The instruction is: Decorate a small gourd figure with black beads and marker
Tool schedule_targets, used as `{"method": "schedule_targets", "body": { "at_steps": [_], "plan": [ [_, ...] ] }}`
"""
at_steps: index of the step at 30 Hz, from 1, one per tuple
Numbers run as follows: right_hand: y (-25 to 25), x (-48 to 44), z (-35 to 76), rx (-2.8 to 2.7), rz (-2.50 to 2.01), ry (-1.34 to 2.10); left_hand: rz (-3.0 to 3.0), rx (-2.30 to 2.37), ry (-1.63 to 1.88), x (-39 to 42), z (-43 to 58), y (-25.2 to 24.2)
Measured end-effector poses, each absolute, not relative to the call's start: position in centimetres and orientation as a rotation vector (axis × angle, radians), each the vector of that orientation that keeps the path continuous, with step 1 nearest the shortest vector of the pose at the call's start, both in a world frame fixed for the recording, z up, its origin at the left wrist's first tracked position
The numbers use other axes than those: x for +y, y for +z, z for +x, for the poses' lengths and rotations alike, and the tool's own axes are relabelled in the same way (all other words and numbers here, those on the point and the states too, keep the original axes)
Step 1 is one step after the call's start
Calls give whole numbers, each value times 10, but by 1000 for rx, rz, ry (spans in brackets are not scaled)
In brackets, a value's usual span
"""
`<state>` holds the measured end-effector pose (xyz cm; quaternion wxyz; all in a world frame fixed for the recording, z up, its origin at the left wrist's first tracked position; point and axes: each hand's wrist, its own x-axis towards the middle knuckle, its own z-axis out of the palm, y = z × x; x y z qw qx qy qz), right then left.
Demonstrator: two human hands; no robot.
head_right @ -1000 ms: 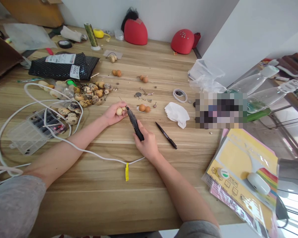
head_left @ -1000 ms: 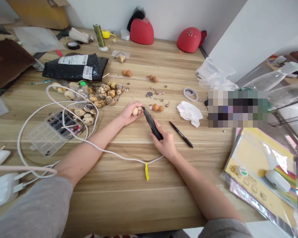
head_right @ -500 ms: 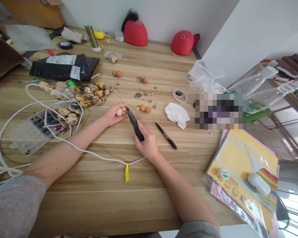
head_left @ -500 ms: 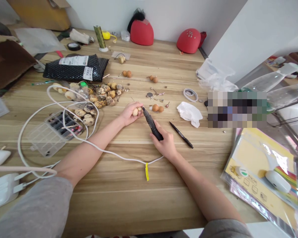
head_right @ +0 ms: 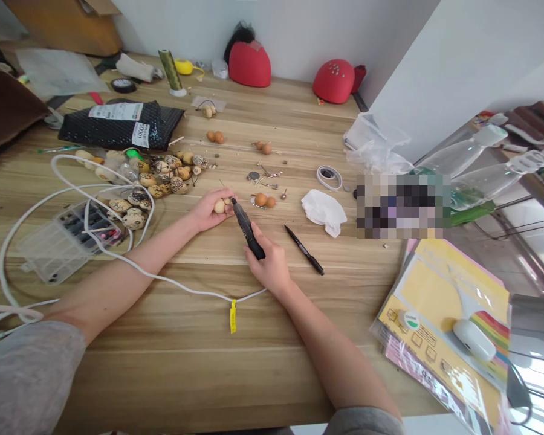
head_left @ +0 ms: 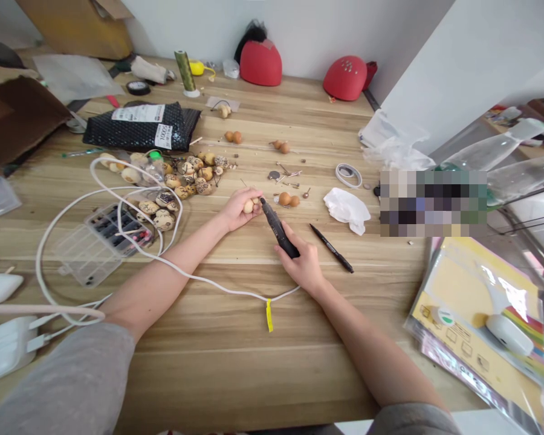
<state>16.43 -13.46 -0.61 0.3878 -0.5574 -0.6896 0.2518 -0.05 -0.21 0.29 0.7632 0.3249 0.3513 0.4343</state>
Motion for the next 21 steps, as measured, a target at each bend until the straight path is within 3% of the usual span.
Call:
{"method": "schedule_targets", "body": {
  "at_steps": [21],
  "plan": [
    [-4, -135, 164, -1771, -1411, 650, 692, 764, 942, -3, 0, 4]
  ]
}}
